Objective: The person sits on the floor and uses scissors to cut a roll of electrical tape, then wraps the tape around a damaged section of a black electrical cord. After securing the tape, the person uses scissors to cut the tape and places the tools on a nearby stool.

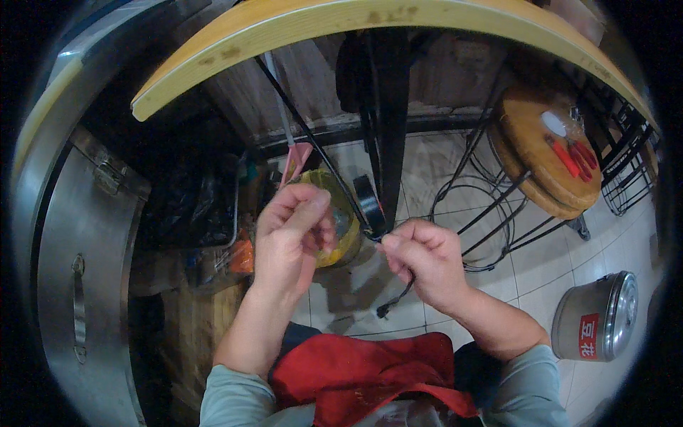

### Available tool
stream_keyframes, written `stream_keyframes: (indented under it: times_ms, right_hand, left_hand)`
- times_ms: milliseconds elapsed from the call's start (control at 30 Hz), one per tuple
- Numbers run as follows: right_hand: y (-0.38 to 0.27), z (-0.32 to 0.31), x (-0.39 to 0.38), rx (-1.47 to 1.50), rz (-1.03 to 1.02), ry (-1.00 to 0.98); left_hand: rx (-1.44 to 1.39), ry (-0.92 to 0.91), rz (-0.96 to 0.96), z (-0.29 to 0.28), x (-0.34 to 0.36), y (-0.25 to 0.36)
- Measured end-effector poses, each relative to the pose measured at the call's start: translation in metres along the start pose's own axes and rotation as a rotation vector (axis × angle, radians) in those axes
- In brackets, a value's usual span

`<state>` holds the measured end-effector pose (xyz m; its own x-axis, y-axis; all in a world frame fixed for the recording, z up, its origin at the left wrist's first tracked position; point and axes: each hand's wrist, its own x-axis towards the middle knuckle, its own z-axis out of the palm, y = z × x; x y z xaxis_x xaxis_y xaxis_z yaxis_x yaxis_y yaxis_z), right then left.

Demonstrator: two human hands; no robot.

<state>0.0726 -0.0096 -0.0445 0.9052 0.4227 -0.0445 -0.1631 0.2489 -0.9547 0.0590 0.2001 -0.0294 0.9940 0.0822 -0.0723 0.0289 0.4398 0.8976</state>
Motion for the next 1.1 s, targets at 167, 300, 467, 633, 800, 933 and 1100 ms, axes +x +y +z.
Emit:
stream_keyframes:
  times_ms: [167, 300, 467, 633, 800, 933, 1100]
  right_hand:
    - [0.001, 0.002, 0.005, 0.185, 0.092, -0.015]
    - [0.001, -0.005, 0.002, 0.102, 0.054, -0.076]
    - [-0.011, -0.014, -0.005, -0.127, -0.121, -0.135]
    - [-0.021, -0.019, 0.003, -0.679, -0.563, -0.152]
    - [-0.024, -0.019, 0.011, -0.904, -0.879, -0.137]
    - [-0.021, -0.025, 0.011, -0.910, -0.833, -0.113]
    - [-0.017, -0.015, 0.012, -0.885, -0.878, -0.105]
  left_hand:
    - [0.200, -0.370, 0.229, 0.010, 0.024, -0.020]
    - [0.182, -0.532, 0.169, 0.007, 0.032, -0.019]
    - [0.222, -0.307, -0.054, 0.002, 0.024, -0.015]
    - [0.463, -0.286, -0.267, 0.003, 0.006, -0.004]
    - [0.474, -0.267, -0.443, -0.005, -0.001, 0.009]
    - [0.331, -0.470, -0.407, -0.009, -0.003, 0.007]
    - [0.302, -0.671, -0.189, -0.005, -0.011, 0.002]
